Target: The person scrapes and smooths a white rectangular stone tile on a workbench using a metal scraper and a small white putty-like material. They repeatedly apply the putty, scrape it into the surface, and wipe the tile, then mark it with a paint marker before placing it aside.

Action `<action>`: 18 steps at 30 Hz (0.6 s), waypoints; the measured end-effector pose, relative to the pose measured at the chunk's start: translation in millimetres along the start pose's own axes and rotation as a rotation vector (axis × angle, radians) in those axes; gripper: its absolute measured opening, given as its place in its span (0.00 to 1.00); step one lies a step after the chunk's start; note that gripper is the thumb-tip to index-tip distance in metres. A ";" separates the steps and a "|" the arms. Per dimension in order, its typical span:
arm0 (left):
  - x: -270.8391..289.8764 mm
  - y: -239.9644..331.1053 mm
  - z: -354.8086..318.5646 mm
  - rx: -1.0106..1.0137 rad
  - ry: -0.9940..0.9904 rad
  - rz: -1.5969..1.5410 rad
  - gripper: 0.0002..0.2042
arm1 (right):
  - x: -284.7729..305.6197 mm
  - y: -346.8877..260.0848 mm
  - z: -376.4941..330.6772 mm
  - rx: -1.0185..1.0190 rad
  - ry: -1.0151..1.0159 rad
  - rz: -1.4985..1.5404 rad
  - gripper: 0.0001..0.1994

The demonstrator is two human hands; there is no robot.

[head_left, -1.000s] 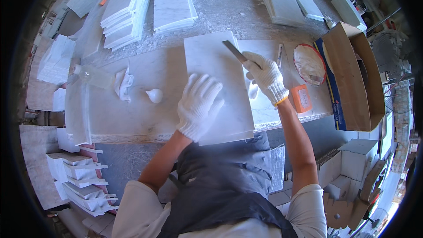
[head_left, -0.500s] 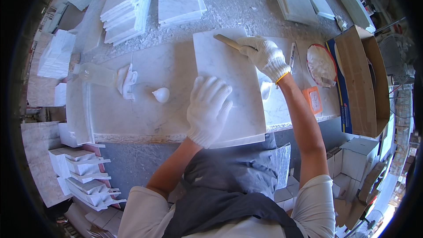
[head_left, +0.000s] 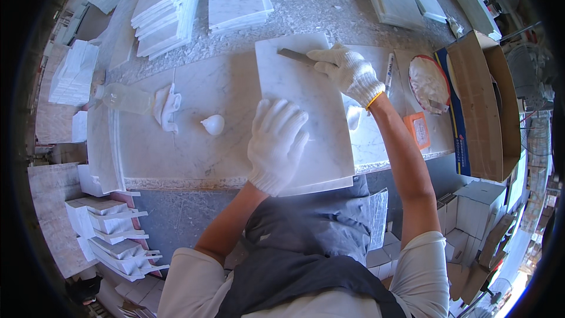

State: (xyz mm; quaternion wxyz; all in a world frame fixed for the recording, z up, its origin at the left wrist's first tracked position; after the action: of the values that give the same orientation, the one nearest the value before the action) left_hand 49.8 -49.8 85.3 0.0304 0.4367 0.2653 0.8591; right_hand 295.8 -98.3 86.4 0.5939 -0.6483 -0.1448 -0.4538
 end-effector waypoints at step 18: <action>2.0 -1.1 -2.2 -0.003 -0.034 0.002 0.16 | -4.6 0.7 2.4 0.063 0.071 -0.058 0.15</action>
State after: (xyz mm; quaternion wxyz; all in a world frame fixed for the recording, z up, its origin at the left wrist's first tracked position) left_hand 46.7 -49.3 85.2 0.0346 0.4514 0.2628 0.8520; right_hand 294.8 -94.8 82.7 0.6054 -0.6084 -0.1566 -0.4887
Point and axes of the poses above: each hand's wrist, its own z-axis towards the middle knuckle, its own x-axis out of the back of the hand, y = z × x, the point moved 1 cm from there along z, towards the middle knuckle, and after that the axes turned 2 degrees about x, right-handed, at the moved point
